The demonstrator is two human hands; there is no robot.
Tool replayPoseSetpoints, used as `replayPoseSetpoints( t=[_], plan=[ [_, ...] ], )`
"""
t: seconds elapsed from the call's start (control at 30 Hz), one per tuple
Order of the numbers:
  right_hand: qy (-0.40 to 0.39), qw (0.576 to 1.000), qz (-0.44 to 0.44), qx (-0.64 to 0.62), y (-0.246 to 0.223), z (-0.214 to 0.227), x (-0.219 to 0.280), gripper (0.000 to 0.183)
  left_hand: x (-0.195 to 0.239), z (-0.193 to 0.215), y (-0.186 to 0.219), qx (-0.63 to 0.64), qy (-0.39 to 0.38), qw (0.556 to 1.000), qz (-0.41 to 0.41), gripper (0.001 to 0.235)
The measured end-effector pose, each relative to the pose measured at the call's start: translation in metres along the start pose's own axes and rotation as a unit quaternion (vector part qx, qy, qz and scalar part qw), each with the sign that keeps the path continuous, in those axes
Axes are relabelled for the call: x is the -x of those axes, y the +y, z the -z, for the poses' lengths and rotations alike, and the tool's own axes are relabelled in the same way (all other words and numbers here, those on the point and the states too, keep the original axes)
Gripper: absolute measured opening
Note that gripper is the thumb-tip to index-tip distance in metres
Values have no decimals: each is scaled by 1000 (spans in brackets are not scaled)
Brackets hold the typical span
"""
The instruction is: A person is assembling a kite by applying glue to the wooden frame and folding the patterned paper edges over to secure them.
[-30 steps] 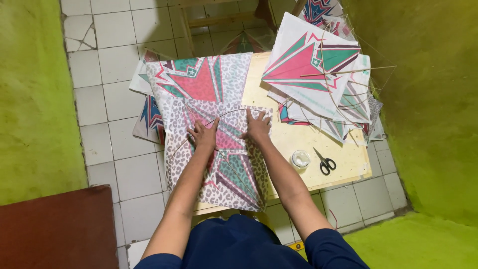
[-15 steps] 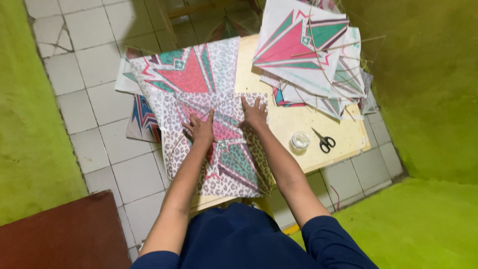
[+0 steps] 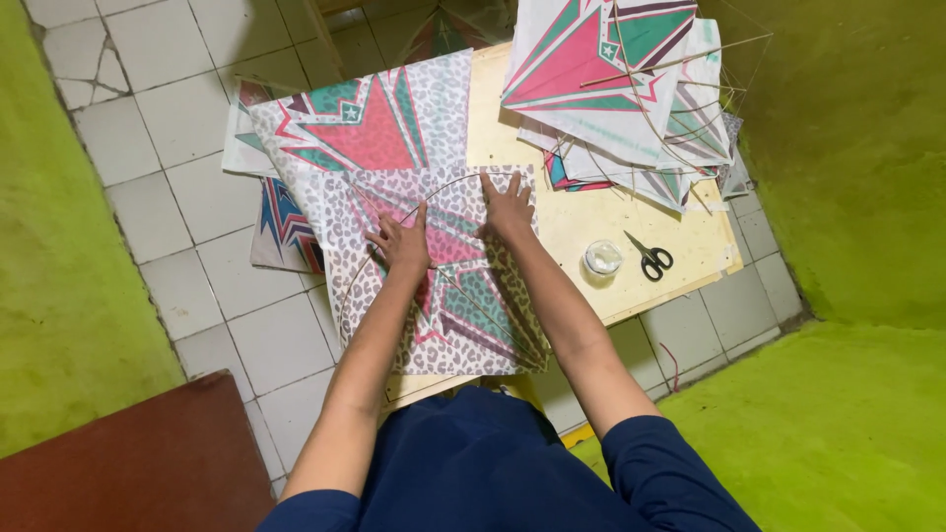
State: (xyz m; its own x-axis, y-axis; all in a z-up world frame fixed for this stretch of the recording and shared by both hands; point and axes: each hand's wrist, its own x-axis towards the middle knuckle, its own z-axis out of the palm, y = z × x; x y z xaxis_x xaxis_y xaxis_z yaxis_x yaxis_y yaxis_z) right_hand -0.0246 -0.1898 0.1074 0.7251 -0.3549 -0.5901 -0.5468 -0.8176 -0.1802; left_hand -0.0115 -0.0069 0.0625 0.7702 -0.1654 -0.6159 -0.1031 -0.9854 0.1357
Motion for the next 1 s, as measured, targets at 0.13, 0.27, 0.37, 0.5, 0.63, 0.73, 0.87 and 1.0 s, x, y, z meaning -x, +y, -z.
replayPoseSetpoints(
  t=[0.13,0.27,0.37,0.5,0.63,0.73,0.87,1.0],
  plan=[
    [-2,1000,5,22,-3,-1,-5,123,-2,-4,-2,9,-1,1000,1,126],
    [11,999,21,35,-5,5,0,124,-8,-7,-2,18,7,1000,-2,125],
    [13,999,25,35,-4,7,5,124,-7,-6,-1,12,2,1000,-2,126],
    [18,999,33,32,-3,10,10,124,-17,-15,-5,11,16,1000,-1,126],
    [18,999,42,27,2,9,8,125,-13,-12,-2,15,12,1000,-4,127],
    [33,998,41,35,9,1,-1,133,-17,-15,-3,13,14,1000,-3,127],
    [35,998,46,25,6,10,7,132,-6,-5,-1,17,17,1000,-3,125],
    [34,998,43,45,6,12,10,130,0,-3,-1,14,19,1000,-8,123]
  ],
)
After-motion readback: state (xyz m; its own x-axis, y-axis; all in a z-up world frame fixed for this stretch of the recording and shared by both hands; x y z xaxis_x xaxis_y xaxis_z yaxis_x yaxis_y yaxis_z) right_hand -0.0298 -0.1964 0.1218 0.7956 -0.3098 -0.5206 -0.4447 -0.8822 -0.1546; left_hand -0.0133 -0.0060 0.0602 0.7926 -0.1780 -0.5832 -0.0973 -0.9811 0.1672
